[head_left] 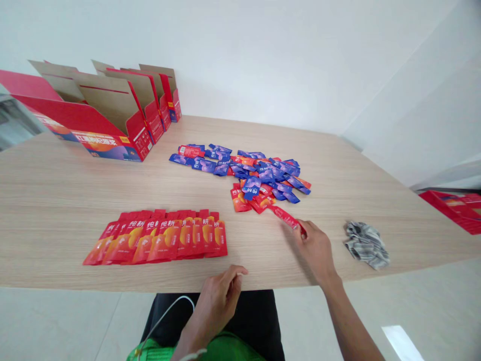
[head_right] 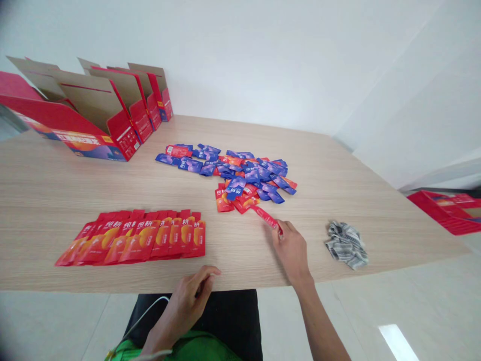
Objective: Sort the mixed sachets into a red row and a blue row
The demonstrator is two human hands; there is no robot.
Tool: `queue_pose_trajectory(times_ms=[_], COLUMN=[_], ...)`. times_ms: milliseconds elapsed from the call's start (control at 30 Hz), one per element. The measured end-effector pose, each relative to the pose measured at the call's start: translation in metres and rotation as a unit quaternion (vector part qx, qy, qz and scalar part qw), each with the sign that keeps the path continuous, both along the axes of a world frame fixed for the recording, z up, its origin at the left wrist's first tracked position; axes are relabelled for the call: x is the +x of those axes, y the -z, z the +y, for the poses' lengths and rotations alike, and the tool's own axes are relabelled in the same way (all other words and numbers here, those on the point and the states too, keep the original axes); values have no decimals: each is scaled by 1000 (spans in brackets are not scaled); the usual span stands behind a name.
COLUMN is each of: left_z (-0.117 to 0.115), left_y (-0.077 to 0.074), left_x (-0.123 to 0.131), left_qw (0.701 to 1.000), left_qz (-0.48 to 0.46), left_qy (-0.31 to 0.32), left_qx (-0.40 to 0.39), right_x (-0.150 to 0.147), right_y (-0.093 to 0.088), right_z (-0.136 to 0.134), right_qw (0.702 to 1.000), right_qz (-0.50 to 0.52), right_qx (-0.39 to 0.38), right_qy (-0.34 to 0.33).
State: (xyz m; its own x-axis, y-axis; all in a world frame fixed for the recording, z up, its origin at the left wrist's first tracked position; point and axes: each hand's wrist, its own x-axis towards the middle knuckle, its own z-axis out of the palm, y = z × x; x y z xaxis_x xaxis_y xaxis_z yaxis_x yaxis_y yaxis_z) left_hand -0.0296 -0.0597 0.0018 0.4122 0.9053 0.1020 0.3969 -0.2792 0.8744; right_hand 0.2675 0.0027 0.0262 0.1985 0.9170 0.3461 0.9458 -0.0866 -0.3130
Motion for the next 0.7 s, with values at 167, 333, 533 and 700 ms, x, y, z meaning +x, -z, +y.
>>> queue_pose_trajectory(times_ms=[167, 333, 533, 700], left_z=[-8, -24, -20, -18], left_y=[0, 0, -15, -22], left_x=[11, 17, 3, -17], left_qw=[977, 937, 907, 898], left_qz=[-143, -253, -270, -281], left_qy=[-43, -113, -258, -206], left_qx=[-154, -215, -197, -267], right_x=[-49, -122, -152, -142], right_y=[5, 2, -12, -34], right_z=[-51, -77, -77, -43], right_qw=[981, 956, 906, 874], right_qz=[77, 64, 80, 333], right_qx=[139, 161, 123, 32], right_qy=[-113, -235, -398, -352])
